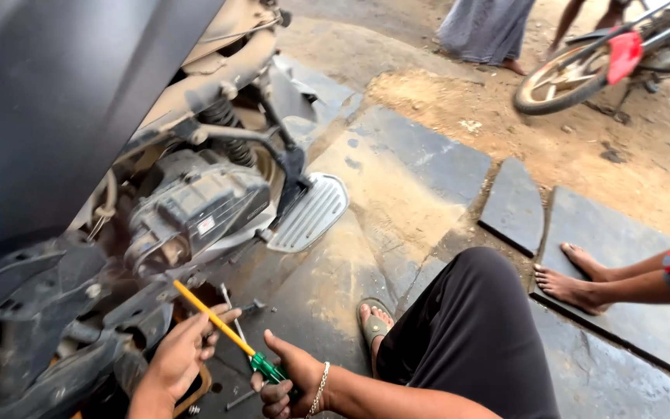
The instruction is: The person sits on the ground beside a scooter and first wipes and repositions a plastic engine-side cover, then uses a screwdriver to loosen and remove screws from the cover and surrounding panel, collecting the screws as they work.
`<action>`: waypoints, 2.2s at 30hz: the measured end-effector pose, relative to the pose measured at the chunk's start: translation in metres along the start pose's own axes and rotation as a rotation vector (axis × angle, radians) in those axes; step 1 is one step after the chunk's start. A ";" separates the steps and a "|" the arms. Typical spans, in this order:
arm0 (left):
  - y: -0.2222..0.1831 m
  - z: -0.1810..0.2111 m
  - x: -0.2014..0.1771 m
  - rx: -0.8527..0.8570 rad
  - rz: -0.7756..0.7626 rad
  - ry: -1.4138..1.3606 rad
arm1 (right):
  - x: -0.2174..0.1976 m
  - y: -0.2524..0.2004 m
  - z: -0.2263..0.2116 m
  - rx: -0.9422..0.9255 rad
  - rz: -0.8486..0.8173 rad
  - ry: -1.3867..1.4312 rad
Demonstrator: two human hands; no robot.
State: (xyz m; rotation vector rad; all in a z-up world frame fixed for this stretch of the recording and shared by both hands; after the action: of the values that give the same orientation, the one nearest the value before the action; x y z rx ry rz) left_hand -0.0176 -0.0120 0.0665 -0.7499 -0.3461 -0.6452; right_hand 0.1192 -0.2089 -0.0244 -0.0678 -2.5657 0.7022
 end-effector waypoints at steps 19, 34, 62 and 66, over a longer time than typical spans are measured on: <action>0.019 -0.029 0.003 0.106 0.090 -0.064 | 0.032 -0.052 -0.060 -0.079 0.630 -0.731; 0.007 -0.053 0.022 0.216 0.141 -0.073 | 0.022 -0.043 -0.020 -0.071 0.523 -0.618; 0.046 -0.061 -0.008 0.381 0.242 -0.001 | 0.060 -0.037 -0.089 0.058 0.735 -0.795; 0.051 -0.060 -0.006 0.443 0.227 -0.078 | 0.002 0.013 0.020 -0.215 0.792 -1.039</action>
State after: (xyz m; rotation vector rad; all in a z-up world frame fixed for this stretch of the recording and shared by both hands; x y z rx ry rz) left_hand 0.0156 -0.0243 -0.0042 -0.3819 -0.4498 -0.3072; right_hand 0.1071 -0.2062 -0.0447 -1.0980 -3.6191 0.8667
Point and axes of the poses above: each hand's wrist, its own y-axis towards the middle knuckle, its own x-axis out of the palm, z = x × y, the point moved 1 cm from there along y, towards the middle knuckle, and after that the axes turned 14 degrees about -y, right-handed, at the moved point
